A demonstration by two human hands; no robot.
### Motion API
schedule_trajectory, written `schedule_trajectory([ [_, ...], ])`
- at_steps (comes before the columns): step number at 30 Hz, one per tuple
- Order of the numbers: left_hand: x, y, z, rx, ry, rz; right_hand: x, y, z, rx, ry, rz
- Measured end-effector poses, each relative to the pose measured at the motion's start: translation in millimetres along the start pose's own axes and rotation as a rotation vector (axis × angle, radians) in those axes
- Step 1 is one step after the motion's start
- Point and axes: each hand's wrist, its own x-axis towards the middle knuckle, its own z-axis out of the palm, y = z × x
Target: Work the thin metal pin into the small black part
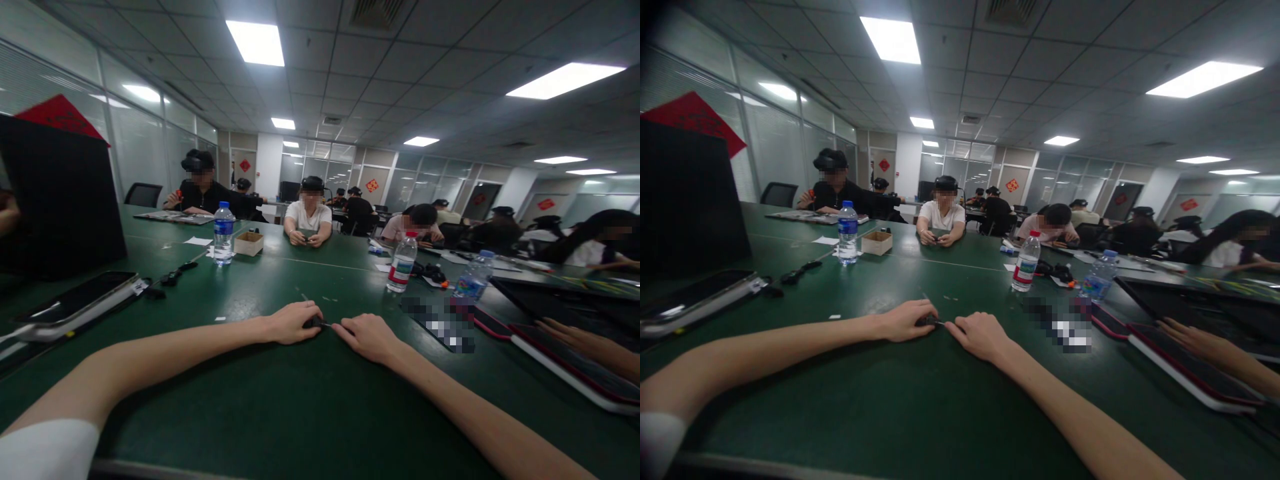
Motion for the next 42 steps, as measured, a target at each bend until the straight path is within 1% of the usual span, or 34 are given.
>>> schedule_trajectory([
  [7, 0.3, 0.6, -0.8, -0.005, -0.013, -0.013, -0.7, -2.5, -1.0, -0.001, -0.010, 0.054],
  [15, 2.2, 1.6, 0.7, 0.026, -0.009, -0.022, -0.8, -2.2, -1.5, 0.003, -0.015, 0.075],
  [25, 0.3, 2.6, -1.0, 0.026, -0.005, -0.017, -0.2, -1.0, -0.1, 0.040, -0.006, 0.050],
  [34, -0.3, -1.0, 3.6, 0.063, 0.056, -0.070, -0.9, -3.1, -2.6, 0.039, -0.022, 0.074],
  [38, -0.6, -1.5, 3.2, 0.053, 0.060, -0.072, -1.0, -3.6, -4.1, 0.042, -0.039, 0.087],
  [42, -1.3, -1.3, 2.7, 0.047, 0.069, -0.071, -0.4, -2.9, -1.6, 0.004, -0.026, 0.092],
])
